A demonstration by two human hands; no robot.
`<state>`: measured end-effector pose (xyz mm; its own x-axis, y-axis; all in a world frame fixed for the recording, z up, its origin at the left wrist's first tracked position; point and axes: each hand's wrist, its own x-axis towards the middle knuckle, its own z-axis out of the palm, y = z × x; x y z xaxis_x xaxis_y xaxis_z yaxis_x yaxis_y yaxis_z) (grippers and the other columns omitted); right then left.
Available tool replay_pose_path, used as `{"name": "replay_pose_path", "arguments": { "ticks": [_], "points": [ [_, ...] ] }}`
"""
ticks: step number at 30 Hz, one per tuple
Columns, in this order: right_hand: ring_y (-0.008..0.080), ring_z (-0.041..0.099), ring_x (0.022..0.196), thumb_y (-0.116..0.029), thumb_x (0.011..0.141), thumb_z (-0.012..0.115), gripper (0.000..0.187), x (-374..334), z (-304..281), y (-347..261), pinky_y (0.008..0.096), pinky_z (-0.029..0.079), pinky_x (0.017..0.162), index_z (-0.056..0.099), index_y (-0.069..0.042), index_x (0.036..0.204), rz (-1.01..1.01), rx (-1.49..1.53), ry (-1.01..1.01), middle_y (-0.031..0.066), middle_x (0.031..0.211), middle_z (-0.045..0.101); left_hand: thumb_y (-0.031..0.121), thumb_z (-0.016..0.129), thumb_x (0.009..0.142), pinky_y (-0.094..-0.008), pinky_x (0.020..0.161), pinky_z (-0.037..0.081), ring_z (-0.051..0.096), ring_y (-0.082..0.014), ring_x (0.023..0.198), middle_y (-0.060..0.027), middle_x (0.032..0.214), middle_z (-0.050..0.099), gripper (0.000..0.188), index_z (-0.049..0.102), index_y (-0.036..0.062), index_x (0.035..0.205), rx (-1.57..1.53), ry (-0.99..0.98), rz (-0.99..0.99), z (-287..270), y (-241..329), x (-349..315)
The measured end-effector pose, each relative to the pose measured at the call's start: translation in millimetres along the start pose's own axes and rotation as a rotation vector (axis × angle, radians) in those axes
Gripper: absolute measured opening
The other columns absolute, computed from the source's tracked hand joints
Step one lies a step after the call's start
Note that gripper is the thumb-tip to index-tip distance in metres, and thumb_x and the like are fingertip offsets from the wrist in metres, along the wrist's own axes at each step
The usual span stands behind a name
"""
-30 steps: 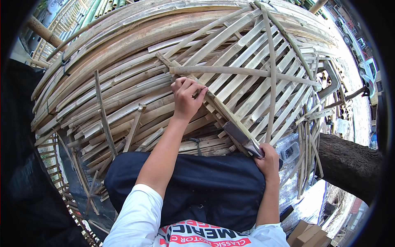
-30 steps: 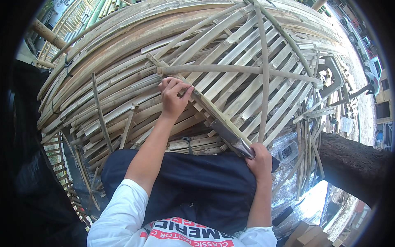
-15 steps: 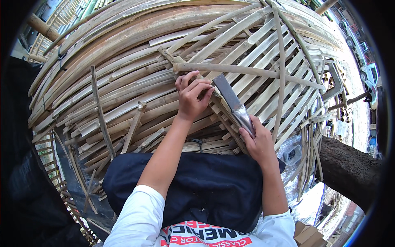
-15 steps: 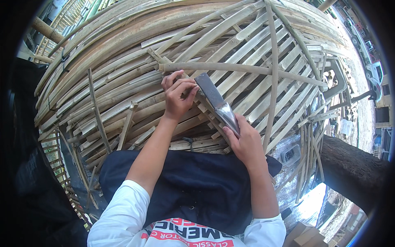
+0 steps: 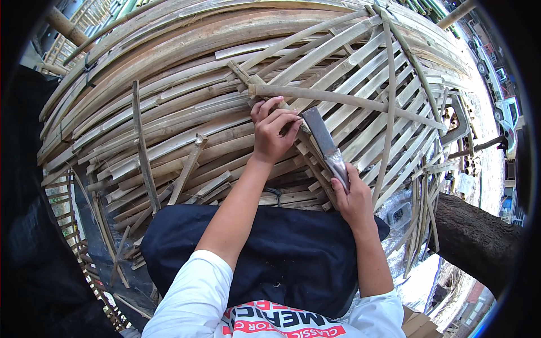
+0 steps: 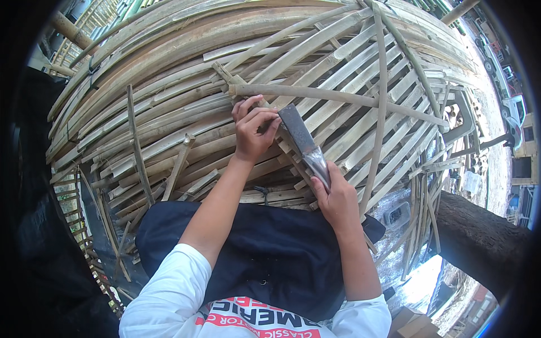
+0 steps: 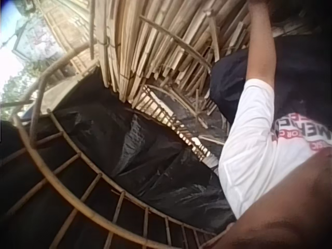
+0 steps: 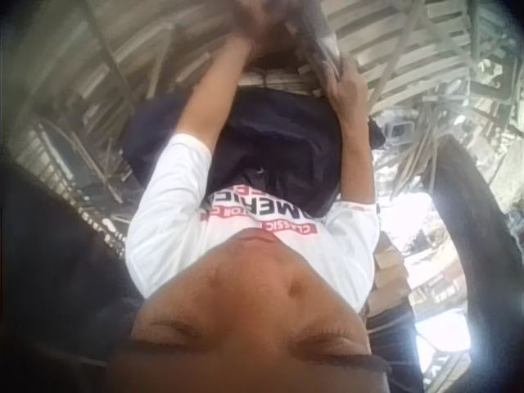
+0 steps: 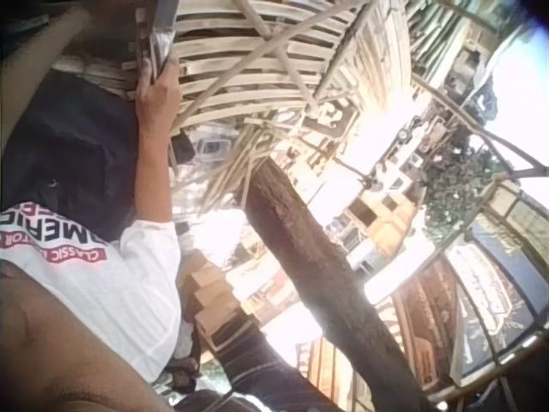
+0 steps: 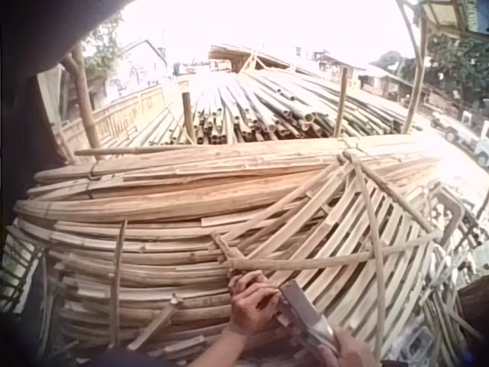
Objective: The person assembles a lattice structure from bamboo slats with a cleaver and small pins, tapping the pins through the joints to secure the criss-crossed pieces.
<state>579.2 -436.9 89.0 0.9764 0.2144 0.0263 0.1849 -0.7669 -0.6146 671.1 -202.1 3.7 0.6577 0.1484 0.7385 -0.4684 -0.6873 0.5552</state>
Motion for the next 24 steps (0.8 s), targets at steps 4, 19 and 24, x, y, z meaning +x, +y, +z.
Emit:
{"name": "replay_pose_path", "arguments": {
  "ticks": [4,19,24],
  "points": [
    [0.0468,0.069,0.087,-0.030,0.096,0.069,0.046,-3,7,9,0.0496,0.054,0.073,0.057,-0.003,0.132,-0.022,-0.055,-0.016,0.0276,0.096,0.070,0.013,0.082,0.075,-0.0461,0.110,0.032,0.059,-0.0227,0.121,0.0039,0.096,0.075,0.011,0.073,0.0146,0.081,0.003,-0.001,0.000,0,-2,-1],
    [0.0459,0.069,0.089,-0.030,0.096,0.068,0.045,-3,11,4,0.0500,0.055,0.072,0.056,-0.006,0.131,-0.041,-0.059,-0.030,0.0270,0.099,0.070,0.007,0.080,0.071,-0.0465,0.109,0.035,0.061,-0.0254,0.120,0.0018,0.097,0.077,0.014,0.074,0.0114,0.083,-0.001,0.011,-0.005,0,-3,-4],
    [0.0454,0.069,0.088,-0.029,0.096,0.069,0.045,-2,10,1,0.0497,0.055,0.072,0.056,-0.006,0.132,-0.007,-0.071,-0.050,0.0257,0.099,0.070,0.007,0.080,0.070,-0.0460,0.109,0.036,0.062,-0.0253,0.119,0.0018,0.097,0.077,0.015,0.074,0.0115,0.083,-0.001,0.024,-0.004,1,-3,-3]
  ]
}}
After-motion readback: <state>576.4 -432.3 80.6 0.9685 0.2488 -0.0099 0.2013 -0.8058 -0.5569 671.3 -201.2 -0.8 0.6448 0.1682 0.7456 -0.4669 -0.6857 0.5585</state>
